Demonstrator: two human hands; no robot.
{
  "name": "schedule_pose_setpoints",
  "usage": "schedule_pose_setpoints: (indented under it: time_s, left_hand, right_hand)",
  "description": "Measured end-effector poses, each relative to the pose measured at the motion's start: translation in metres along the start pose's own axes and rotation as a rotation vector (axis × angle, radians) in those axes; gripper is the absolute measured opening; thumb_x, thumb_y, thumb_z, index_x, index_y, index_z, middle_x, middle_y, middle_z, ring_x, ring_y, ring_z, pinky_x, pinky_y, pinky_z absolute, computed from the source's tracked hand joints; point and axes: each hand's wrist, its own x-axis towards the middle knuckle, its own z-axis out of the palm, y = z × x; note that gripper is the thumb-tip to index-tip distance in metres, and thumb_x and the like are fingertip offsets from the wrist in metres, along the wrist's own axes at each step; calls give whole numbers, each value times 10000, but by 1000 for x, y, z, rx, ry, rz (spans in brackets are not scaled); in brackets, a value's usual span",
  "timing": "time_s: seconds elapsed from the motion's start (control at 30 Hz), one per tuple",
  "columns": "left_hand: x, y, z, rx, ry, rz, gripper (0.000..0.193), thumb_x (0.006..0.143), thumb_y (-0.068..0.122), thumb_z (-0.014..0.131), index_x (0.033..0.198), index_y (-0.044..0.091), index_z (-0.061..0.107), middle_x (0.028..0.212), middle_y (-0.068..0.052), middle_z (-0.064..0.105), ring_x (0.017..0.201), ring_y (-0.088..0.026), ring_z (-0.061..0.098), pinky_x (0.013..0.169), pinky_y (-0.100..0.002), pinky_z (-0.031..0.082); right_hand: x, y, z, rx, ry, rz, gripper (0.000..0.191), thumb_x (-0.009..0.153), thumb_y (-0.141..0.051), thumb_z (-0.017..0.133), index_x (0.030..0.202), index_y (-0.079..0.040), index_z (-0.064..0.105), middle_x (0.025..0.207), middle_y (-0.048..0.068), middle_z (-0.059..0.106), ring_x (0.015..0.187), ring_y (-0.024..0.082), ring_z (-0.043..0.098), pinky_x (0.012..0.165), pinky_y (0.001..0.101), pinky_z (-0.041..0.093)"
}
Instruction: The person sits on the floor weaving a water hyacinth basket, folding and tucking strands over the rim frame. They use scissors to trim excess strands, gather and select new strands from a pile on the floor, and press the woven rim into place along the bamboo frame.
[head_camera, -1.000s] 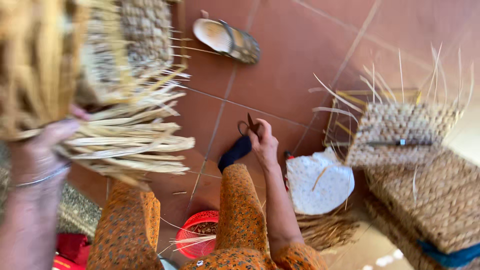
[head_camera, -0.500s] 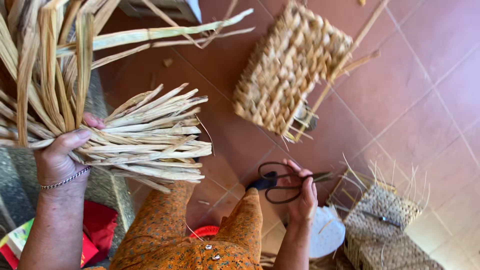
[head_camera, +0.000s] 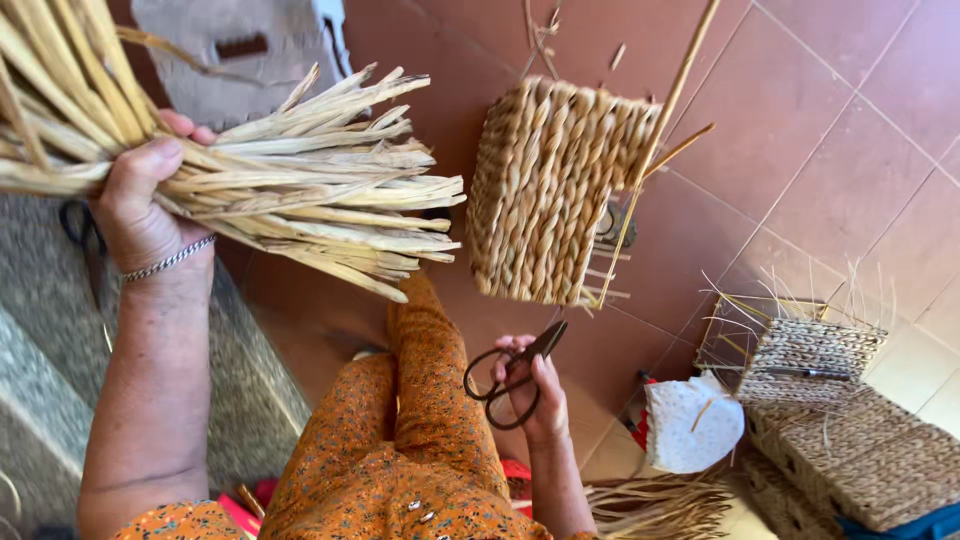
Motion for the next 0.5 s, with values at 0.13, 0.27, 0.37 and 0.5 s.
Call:
schedule_pose_setpoints:
  time_s: [0.13, 0.27, 0.37, 0.5]
  left_hand:
    - [99, -20, 81, 102, -69, -8, 257, 914, 66, 630, 1155, -22, 641, 1091, -112, 660, 963, -227, 639, 933, -364, 558]
    - [193, -54, 166, 7, -75, -27, 239, 902, 85, 666, 1124, -4, 653, 1089, -94, 669, 1078, -227, 666, 1078, -411, 592]
    - [237, -79, 210, 32, -107, -75, 248, 862, 136, 693, 1080, 20, 671, 1058, -75, 686, 1064, -212, 674, 1064, -414, 593]
    - [294, -125, 262, -27, -257, -210, 260, 864, 213, 718, 1031, 26, 651, 1028, -94, 665, 1019, -245, 642, 976, -409, 545]
  right_hand:
    - [40, -23, 19, 0, 87, -74, 463, 990, -268, 653, 1326, 35, 558, 1313, 183, 601, 925, 217, 554, 854, 359, 453]
    - [93, -40, 27, 48, 165, -132, 501, 955, -240, 664, 1351, 41, 544, 1272, 162, 610, 913, 202, 565, 866, 343, 456]
    - [111, -40, 37, 34, 254, -108, 504, 941, -230, 669, 1350, 40, 553, 1248, 150, 627, 915, 186, 568, 868, 322, 450]
    - [138, -37, 41, -50, 380, -89, 484, 937, -210, 670, 1330, 55, 571, 1229, 125, 643, 915, 173, 571, 865, 315, 453]
